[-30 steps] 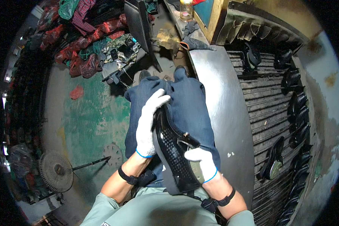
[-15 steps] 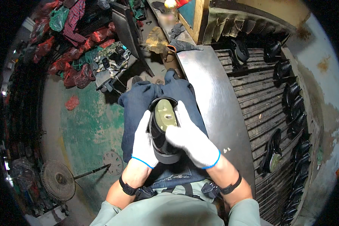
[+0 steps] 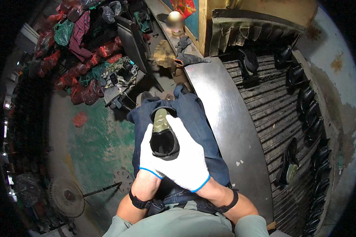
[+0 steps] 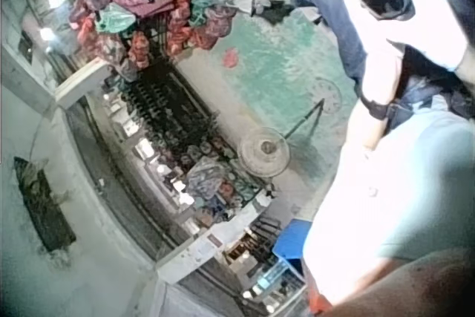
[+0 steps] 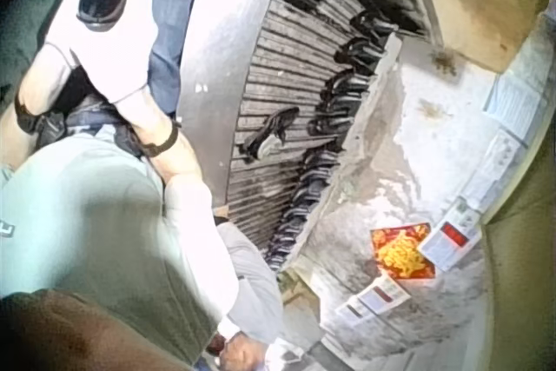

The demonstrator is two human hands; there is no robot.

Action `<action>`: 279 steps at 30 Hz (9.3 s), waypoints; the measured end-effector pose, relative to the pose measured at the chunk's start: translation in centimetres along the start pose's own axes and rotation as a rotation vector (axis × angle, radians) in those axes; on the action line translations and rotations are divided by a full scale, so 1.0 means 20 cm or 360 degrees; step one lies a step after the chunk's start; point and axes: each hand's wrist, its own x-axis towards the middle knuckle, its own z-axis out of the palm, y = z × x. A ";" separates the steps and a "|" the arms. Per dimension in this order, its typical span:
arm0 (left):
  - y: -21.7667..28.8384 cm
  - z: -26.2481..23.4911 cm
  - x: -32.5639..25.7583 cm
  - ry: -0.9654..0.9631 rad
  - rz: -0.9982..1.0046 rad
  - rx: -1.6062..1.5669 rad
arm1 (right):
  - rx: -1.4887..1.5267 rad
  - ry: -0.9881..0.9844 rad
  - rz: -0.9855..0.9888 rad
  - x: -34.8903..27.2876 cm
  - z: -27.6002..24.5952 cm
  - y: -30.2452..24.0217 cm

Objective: The recorder is seen cleaning and inspecting a pair of black shoes at a shoe manufacturing facility.

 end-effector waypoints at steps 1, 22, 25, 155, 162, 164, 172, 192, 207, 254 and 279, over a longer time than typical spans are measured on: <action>0.01 0.00 0.01 -0.0007 0.0009 0.0008 | -0.0019 -0.0060 -0.0002 0.01 -0.01 0.01; 0.10 -0.30 -0.03 -0.0379 -0.0188 -0.0177 | -0.0176 -0.0513 -0.0429 0.06 -0.07 0.12; 0.10 -0.37 -0.01 -0.0384 -0.0246 -0.0221 | -0.0128 -0.0541 -0.0371 0.02 -0.07 0.18; 0.33 -0.09 0.33 -0.0609 0.0285 0.0792 | 0.2735 0.1153 0.0946 0.45 -0.94 0.65; 0.29 -0.19 0.39 -0.0598 0.0192 0.0523 | 0.2377 0.0756 0.0519 0.40 -0.73 0.77; 0.28 -0.20 0.38 -0.0592 0.0218 0.0517 | 0.2465 0.0608 0.0628 0.39 -0.68 0.67; 0.28 -0.20 0.37 -0.0558 0.0204 0.0474 | 0.2858 0.0595 0.0948 0.40 -0.55 0.41; 0.27 -0.25 0.41 -0.0608 0.0200 0.0429 | 0.3088 0.0656 0.0676 0.44 -0.46 0.30; 0.30 -0.22 0.39 -0.0734 0.0134 0.0394 | 0.2505 -0.0161 0.0042 0.17 -0.32 0.29; 0.33 0.06 0.31 -0.1058 0.0537 0.0936 | -0.0155 -0.0186 0.0304 -0.11 -0.15 0.28; 0.43 -0.05 0.23 0.0330 0.0502 0.0359 | 0.0955 -0.0342 0.0401 -0.23 -0.12 0.65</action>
